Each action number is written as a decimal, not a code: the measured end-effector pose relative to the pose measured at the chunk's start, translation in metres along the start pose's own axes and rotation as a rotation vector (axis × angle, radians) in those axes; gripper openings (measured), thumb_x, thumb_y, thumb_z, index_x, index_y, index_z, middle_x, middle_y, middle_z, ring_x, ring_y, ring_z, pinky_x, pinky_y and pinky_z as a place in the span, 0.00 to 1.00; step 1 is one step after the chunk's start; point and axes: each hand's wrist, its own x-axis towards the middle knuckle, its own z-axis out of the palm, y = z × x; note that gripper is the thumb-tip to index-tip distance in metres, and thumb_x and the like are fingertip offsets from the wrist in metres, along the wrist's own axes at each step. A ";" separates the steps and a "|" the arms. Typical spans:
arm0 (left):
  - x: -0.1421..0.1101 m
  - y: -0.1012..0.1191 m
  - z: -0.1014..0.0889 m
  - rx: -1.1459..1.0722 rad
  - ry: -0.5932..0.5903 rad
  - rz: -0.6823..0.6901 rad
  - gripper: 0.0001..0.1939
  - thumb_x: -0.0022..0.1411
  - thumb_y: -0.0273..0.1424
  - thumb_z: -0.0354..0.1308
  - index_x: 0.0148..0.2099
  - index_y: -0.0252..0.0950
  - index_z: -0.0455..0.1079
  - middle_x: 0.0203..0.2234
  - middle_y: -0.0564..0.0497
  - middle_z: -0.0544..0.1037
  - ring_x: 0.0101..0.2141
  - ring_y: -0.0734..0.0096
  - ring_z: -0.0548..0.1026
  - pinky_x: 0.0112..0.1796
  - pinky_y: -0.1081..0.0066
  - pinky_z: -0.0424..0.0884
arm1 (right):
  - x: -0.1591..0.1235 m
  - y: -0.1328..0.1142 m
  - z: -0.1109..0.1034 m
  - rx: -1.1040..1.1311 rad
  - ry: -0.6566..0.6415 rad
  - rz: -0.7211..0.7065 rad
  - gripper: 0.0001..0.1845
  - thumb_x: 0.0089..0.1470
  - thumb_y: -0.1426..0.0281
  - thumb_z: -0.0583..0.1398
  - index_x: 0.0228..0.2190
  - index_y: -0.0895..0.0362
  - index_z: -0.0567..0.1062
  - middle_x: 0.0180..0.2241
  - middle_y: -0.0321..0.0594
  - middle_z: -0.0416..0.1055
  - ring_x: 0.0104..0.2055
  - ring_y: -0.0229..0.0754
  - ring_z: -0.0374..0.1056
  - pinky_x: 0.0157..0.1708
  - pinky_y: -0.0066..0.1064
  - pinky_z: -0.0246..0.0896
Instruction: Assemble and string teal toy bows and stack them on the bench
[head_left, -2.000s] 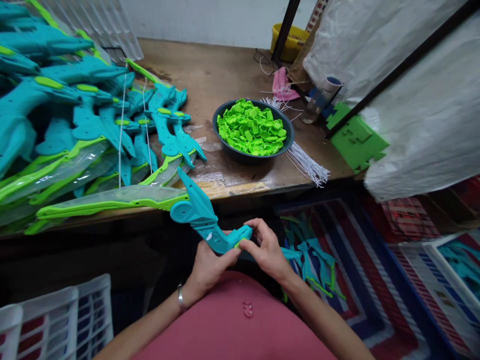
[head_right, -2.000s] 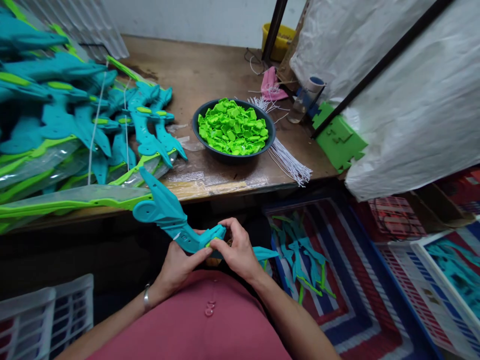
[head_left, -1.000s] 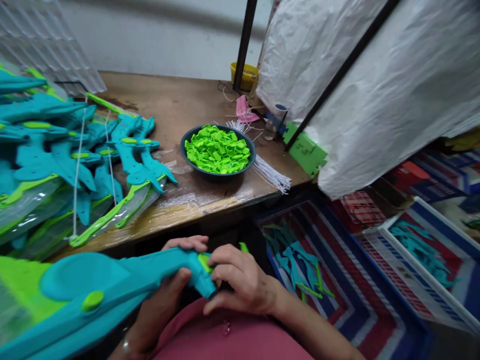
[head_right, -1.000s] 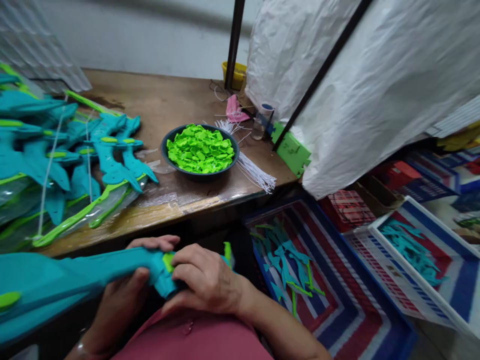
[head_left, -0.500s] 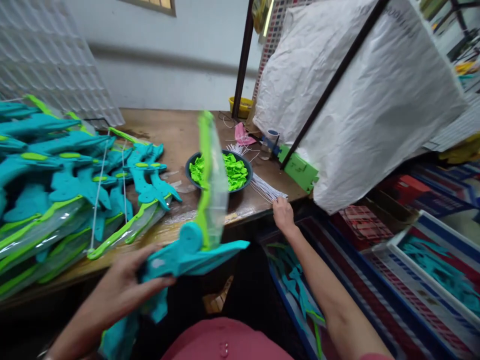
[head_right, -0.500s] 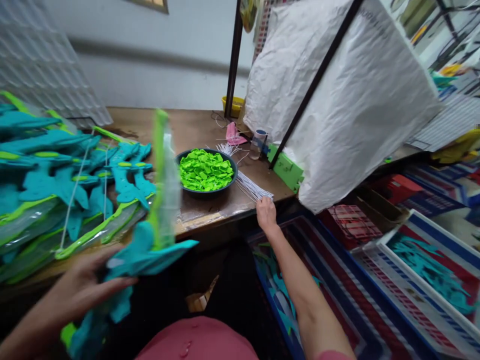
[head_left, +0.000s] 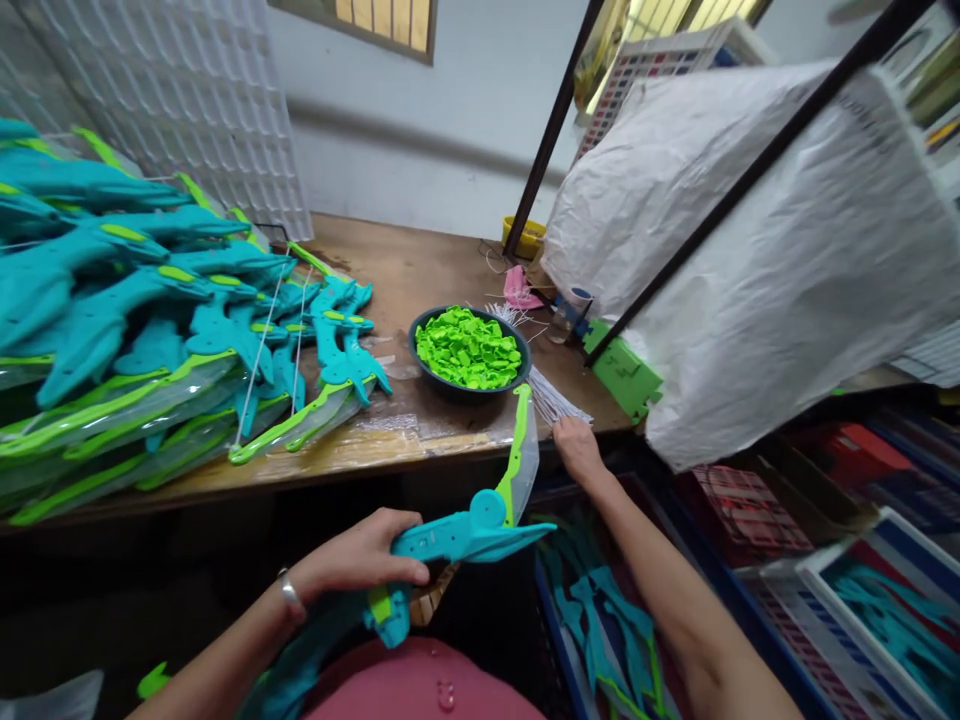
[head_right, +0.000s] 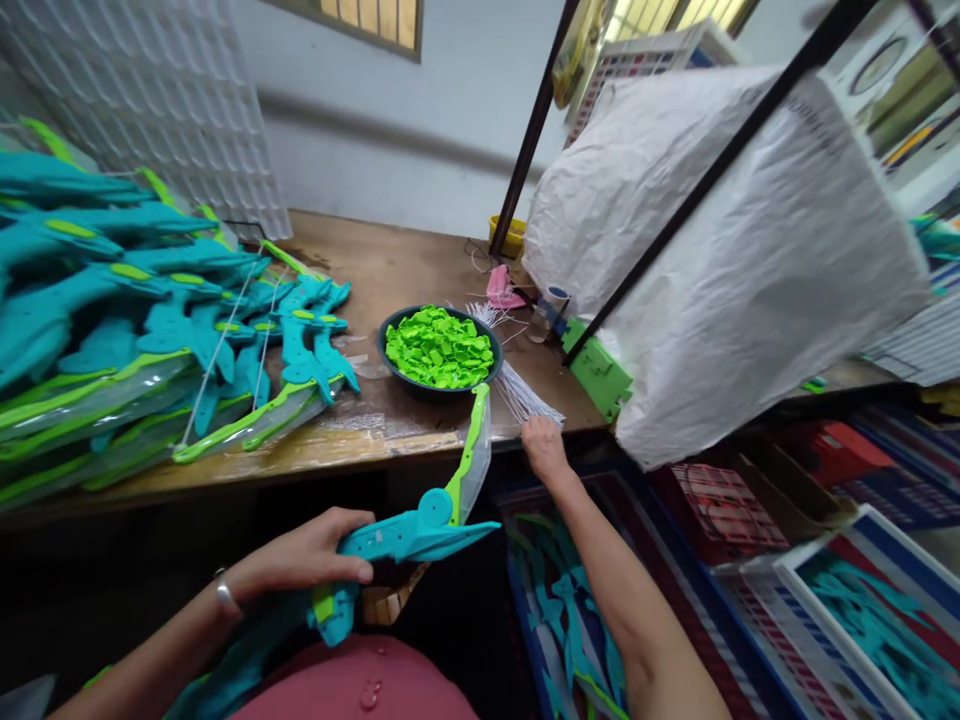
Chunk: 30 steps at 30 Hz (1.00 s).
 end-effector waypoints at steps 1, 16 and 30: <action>0.001 -0.003 -0.002 -0.041 -0.029 0.001 0.23 0.54 0.49 0.66 0.38 0.34 0.71 0.29 0.54 0.70 0.31 0.68 0.67 0.29 0.74 0.59 | 0.002 0.000 0.000 0.011 -0.002 -0.002 0.16 0.65 0.63 0.63 0.50 0.61 0.74 0.50 0.47 0.73 0.50 0.47 0.73 0.50 0.44 0.72; 0.012 -0.024 -0.008 -0.239 -0.102 -0.012 0.30 0.48 0.54 0.68 0.43 0.35 0.75 0.33 0.51 0.75 0.37 0.61 0.70 0.34 0.71 0.67 | 0.022 0.024 0.013 0.663 0.153 0.201 0.15 0.66 0.62 0.62 0.49 0.59 0.75 0.48 0.43 0.74 0.45 0.44 0.74 0.45 0.41 0.74; 0.022 -0.025 0.004 -0.369 -0.149 -0.004 0.30 0.44 0.52 0.72 0.41 0.33 0.74 0.30 0.52 0.73 0.33 0.67 0.68 0.32 0.72 0.63 | 0.030 0.005 0.002 1.206 0.305 0.445 0.18 0.66 0.60 0.62 0.50 0.59 0.74 0.50 0.43 0.73 0.48 0.47 0.73 0.47 0.43 0.73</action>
